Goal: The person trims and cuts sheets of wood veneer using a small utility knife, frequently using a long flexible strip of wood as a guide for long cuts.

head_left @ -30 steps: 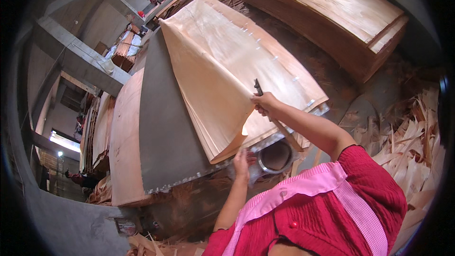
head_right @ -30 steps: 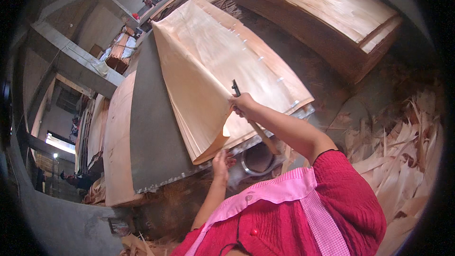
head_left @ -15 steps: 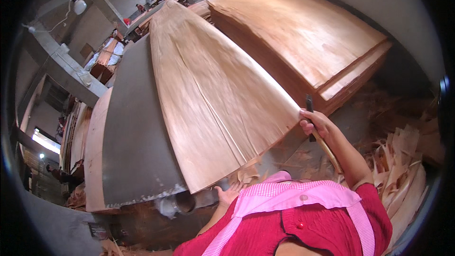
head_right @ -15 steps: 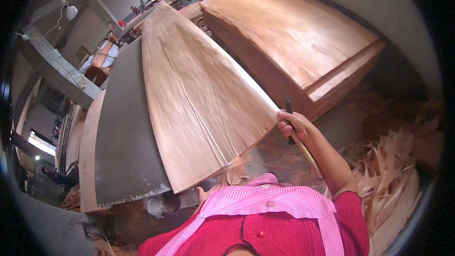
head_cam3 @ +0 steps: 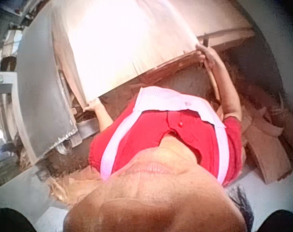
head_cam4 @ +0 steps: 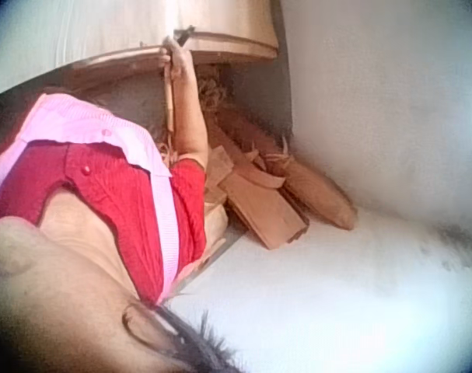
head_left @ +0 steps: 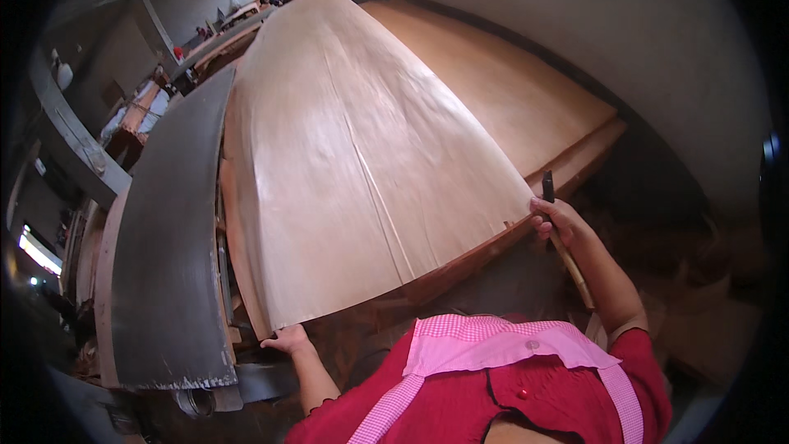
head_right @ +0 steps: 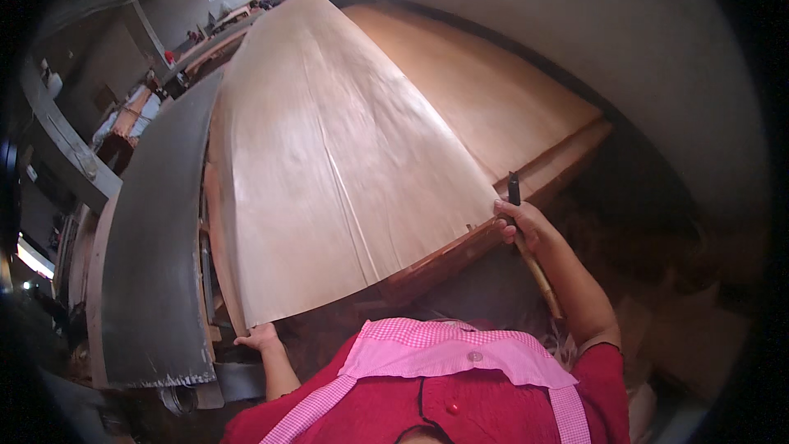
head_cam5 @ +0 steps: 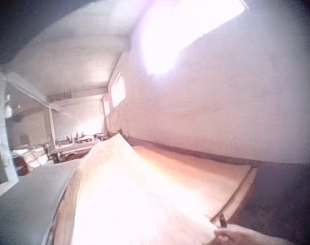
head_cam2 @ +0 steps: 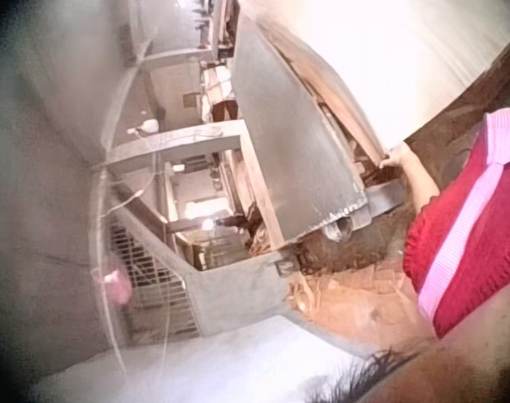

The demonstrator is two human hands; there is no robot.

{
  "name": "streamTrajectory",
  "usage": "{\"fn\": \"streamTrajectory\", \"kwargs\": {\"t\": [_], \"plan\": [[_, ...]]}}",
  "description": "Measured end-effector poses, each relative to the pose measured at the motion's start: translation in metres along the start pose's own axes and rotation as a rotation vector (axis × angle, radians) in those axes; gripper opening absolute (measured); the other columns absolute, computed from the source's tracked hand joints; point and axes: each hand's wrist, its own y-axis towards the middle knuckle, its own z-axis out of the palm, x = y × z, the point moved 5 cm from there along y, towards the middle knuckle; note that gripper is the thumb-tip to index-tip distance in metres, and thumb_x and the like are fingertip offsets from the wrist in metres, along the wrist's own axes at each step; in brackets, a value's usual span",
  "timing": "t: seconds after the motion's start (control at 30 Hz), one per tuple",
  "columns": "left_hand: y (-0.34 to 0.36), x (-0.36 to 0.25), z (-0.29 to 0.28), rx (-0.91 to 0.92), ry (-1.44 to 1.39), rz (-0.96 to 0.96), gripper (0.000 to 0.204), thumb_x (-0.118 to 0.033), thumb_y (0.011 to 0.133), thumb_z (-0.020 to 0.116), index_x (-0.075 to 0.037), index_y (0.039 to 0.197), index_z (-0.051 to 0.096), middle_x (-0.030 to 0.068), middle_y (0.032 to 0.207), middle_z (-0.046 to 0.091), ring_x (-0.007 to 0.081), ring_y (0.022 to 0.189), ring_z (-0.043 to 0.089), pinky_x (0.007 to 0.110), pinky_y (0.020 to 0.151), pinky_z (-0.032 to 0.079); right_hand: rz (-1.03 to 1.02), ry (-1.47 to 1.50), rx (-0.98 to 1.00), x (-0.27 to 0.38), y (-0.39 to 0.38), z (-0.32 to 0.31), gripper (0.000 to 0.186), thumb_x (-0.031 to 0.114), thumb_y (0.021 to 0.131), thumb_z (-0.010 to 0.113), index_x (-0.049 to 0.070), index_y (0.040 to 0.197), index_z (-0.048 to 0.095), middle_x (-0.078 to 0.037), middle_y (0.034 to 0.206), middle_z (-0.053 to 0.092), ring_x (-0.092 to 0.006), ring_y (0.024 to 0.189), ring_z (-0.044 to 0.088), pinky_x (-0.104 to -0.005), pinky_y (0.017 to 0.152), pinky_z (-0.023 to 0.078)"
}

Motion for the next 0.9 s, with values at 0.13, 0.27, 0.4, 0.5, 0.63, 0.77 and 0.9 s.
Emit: {"fn": "streamTrajectory", "kwargs": {"t": [0.13, 0.27, 0.4, 0.5, 0.63, 0.77, 0.9], "plan": [[0.025, 0.080, 0.013, -0.028, 0.589, 0.236, 0.048, -0.013, 0.080, 0.057, 0.004, 0.121, 0.038, 0.0146, 0.120, 0.046, 0.0286, 0.105, 0.048, 0.039, 0.091, 0.038, -0.011, -0.025, -0.043, 0.075, 0.043, -0.080, 0.015, 0.024, 0.083, 0.054, 0.014, 0.076, 0.045, 0.003, 0.055, 0.045, -0.0038, 0.036, 0.035, -0.0201, 0.035, 0.030], [-0.063, 0.234, 0.090, -0.106, 0.788, 0.539, 0.040, -0.003, 0.077, 0.058, 0.004, 0.114, 0.043, 0.0166, 0.116, 0.047, 0.0281, 0.099, 0.050, 0.038, 0.084, 0.043, -0.104, -0.126, -0.143, 0.139, 0.103, -0.220, 0.016, 0.023, 0.083, 0.054, 0.012, 0.073, 0.046, 0.003, 0.055, 0.045, -0.0056, 0.036, 0.035, -0.0212, 0.034, 0.030], [-0.107, 0.335, 0.113, 0.076, 0.652, 0.476, 0.038, 0.002, 0.076, 0.057, 0.003, 0.113, 0.045, 0.0142, 0.113, 0.050, 0.0254, 0.097, 0.052, 0.036, 0.082, 0.044, -0.102, -0.222, -0.078, 0.223, 0.138, -0.303, 0.014, 0.020, 0.082, 0.055, 0.010, 0.074, 0.047, 0.002, 0.055, 0.045, -0.0060, 0.038, 0.036, -0.0212, 0.034, 0.029], [-0.105, 0.383, 0.101, 0.012, 0.732, 0.479, 0.037, 0.005, 0.075, 0.057, 0.002, 0.111, 0.047, 0.0129, 0.110, 0.052, 0.0244, 0.095, 0.052, 0.035, 0.082, 0.044, -0.157, -0.245, -0.114, 0.237, 0.168, -0.350, 0.011, 0.017, 0.081, 0.055, 0.010, 0.076, 0.048, 0.001, 0.055, 0.044, -0.0069, 0.039, 0.038, -0.0214, 0.034, 0.029], [-0.093, 0.441, 0.047, -0.256, 0.746, 0.382, 0.041, 0.002, 0.073, 0.061, 0.001, 0.110, 0.044, 0.0107, 0.104, 0.055, 0.0226, 0.087, 0.054, 0.034, 0.066, 0.046, -0.224, -0.303, -0.181, 0.253, 0.213, -0.400, 0.007, 0.015, 0.079, 0.056, 0.009, 0.081, 0.052, 0.000, 0.055, 0.045, -0.0086, 0.040, 0.039, -0.0231, 0.033, 0.028], [-0.107, 0.514, 0.009, -0.339, 0.868, 0.097, 0.038, 0.001, 0.072, 0.062, -0.003, 0.105, 0.044, 0.0091, 0.098, 0.055, 0.0177, 0.076, 0.054, 0.031, 0.045, 0.038, -0.298, -0.506, -0.352, 0.258, 0.239, -0.453, 0.015, 0.015, 0.076, 0.057, 0.004, 0.086, 0.056, -0.001, 0.059, 0.049, -0.0127, 0.049, 0.047, -0.0276, 0.041, 0.035], [-0.108, 0.556, -0.012, -0.382, 0.950, 0.039, 0.035, 0.000, 0.071, 0.063, -0.006, 0.100, 0.045, 0.0063, 0.090, 0.055, 0.0146, 0.056, 0.049, 0.025, 0.038, 0.028, -0.511, -0.752, -0.528, 0.236, 0.295, -0.526, 0.022, 0.018, 0.075, 0.058, -0.001, 0.086, 0.057, -0.008, 0.064, 0.056, -0.0193, 0.059, 0.054, -0.0324, 0.051, 0.042]]}}
